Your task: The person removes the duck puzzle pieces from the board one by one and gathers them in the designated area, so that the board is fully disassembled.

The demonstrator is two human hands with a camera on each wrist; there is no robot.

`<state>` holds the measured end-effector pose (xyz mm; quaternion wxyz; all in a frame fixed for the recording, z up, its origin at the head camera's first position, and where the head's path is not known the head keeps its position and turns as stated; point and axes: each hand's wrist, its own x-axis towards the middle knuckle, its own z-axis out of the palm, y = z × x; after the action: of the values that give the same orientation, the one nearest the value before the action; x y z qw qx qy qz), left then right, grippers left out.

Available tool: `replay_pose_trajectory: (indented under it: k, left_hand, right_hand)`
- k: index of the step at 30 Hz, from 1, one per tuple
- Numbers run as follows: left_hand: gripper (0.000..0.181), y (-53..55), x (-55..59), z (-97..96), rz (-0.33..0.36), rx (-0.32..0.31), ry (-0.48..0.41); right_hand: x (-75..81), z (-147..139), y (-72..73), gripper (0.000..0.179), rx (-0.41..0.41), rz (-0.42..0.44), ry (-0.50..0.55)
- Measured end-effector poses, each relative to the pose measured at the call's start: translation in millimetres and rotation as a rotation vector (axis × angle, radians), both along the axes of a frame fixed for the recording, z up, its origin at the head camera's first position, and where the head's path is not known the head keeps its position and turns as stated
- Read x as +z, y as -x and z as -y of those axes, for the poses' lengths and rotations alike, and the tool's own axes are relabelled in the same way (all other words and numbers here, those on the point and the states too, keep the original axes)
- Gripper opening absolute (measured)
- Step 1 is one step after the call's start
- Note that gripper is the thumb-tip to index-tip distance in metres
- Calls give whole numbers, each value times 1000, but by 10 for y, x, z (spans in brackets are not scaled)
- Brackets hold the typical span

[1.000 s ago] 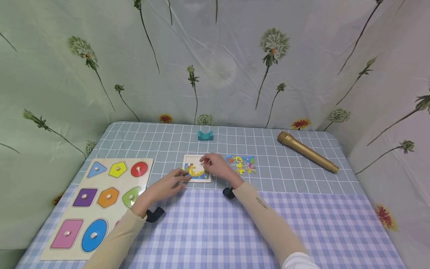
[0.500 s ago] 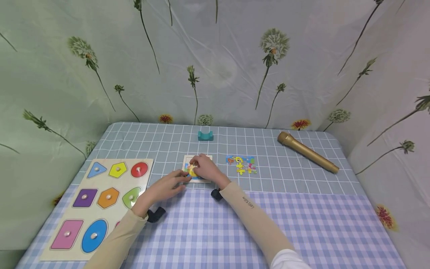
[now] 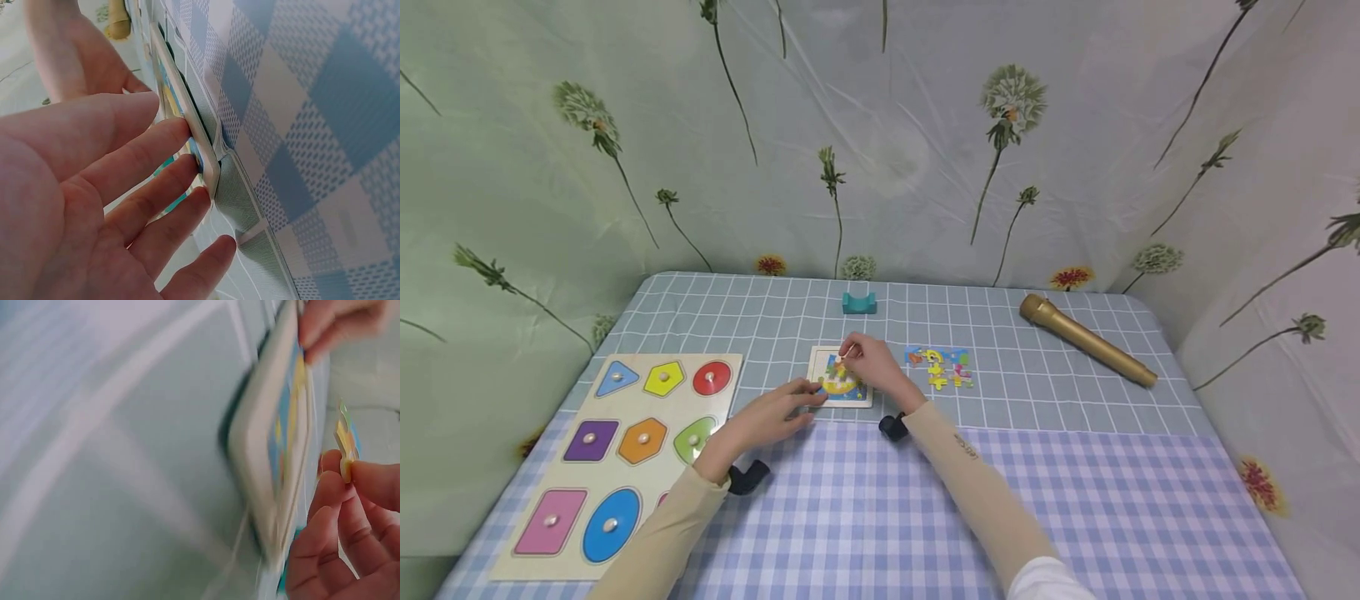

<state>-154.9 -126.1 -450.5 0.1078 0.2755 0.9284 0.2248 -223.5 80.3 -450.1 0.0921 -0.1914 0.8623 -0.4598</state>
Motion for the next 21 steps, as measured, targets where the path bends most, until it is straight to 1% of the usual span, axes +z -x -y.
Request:
replay_pose_trajectory:
  k: [5,10,15,18,21]
  left_hand:
    - [38,12,-13,0,12,5,29]
    - [41,1,-7,3,25,6,25]
    - [41,-7,1,6,29,6,-6]
    - [38,-2,-7,-1,3,1,-23]
    - [35,4,-10,-22,-59,-19,-33]
  right_hand:
    - [7,-369,-9,8,-33,37,1]
    - [-17,-722,-35,9,-74,55,-60]
    - [-53,-946,-68,8,-91,33,-127]
    - [-69,-1010,-81,8,-89,11,-140]
    - [-70,-1031,-91,10,-87,-7,-145]
